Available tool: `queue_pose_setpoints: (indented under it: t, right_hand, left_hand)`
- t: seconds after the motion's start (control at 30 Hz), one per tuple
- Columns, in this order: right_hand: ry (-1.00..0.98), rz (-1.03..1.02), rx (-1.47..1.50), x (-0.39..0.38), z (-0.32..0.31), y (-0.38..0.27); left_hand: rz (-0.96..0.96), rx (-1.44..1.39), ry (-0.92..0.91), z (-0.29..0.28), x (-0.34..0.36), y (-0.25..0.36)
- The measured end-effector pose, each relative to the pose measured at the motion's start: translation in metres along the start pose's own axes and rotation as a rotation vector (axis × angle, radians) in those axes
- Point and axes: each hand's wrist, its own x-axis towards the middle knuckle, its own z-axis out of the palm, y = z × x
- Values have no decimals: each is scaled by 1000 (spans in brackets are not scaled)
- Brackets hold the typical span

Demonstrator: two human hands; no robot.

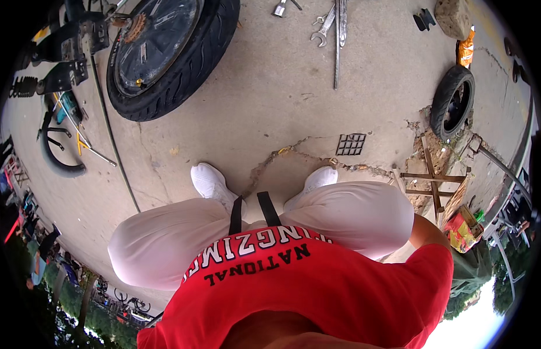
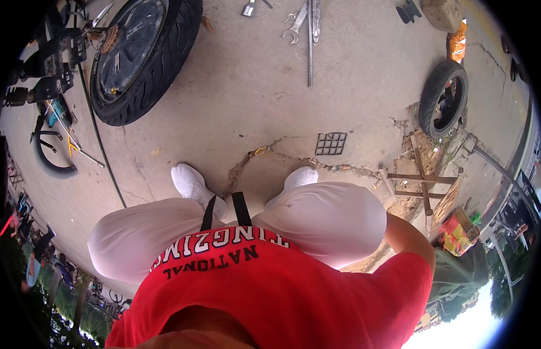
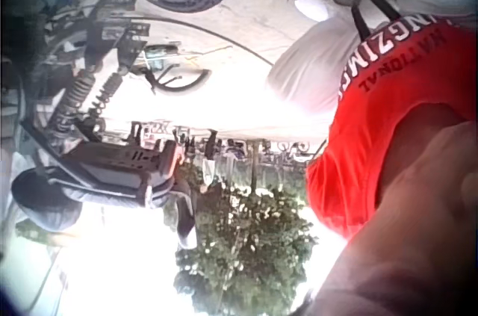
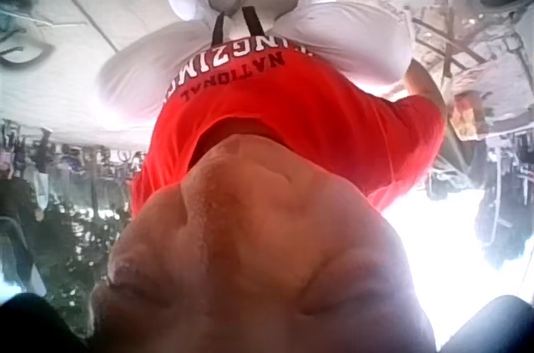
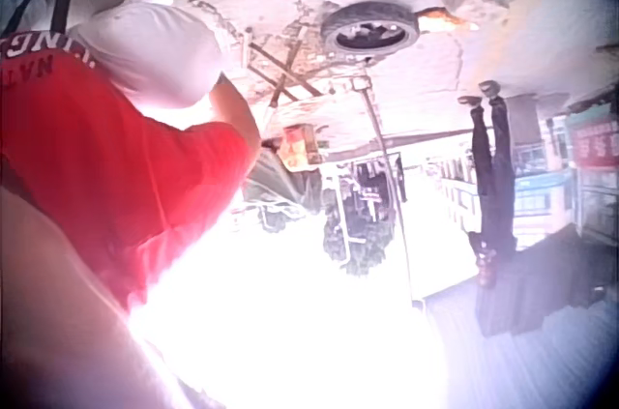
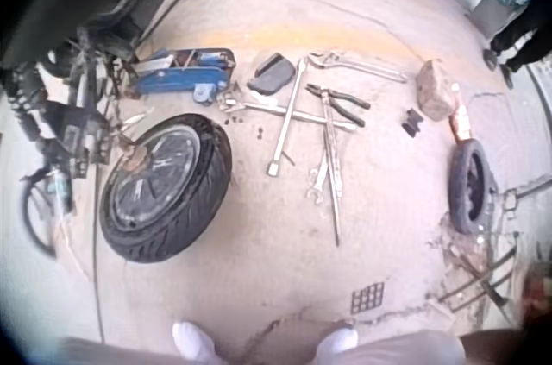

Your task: The person removes a motorcycle tire, inflates it with an air hose, and then reinstalls it onto the motorcycle. They use a T-handle wrench to tighten the axle nut and secure the wheel.

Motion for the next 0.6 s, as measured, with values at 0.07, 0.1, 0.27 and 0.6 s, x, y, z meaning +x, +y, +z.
queue_pose_setpoints:
  t: [0.07, 0.1, 0.27, 0.6]
  right_hand:
    - [-40, 68, 38, -22, 35, 4]
    - [-57, 97, 52, -31, 46, 6]
    - [-103, 182, 117, -61, 86, 6]
    - [-95, 231, 173, -73, 129, -6]
  left_hand:
    - [97, -87, -34, -2, 36, 48]
    - [128, -113, -42, -2, 46, 66]
    - [199, -178, -60, -9, 80, 101]
    - [215, -154, -82, -20, 84, 84]
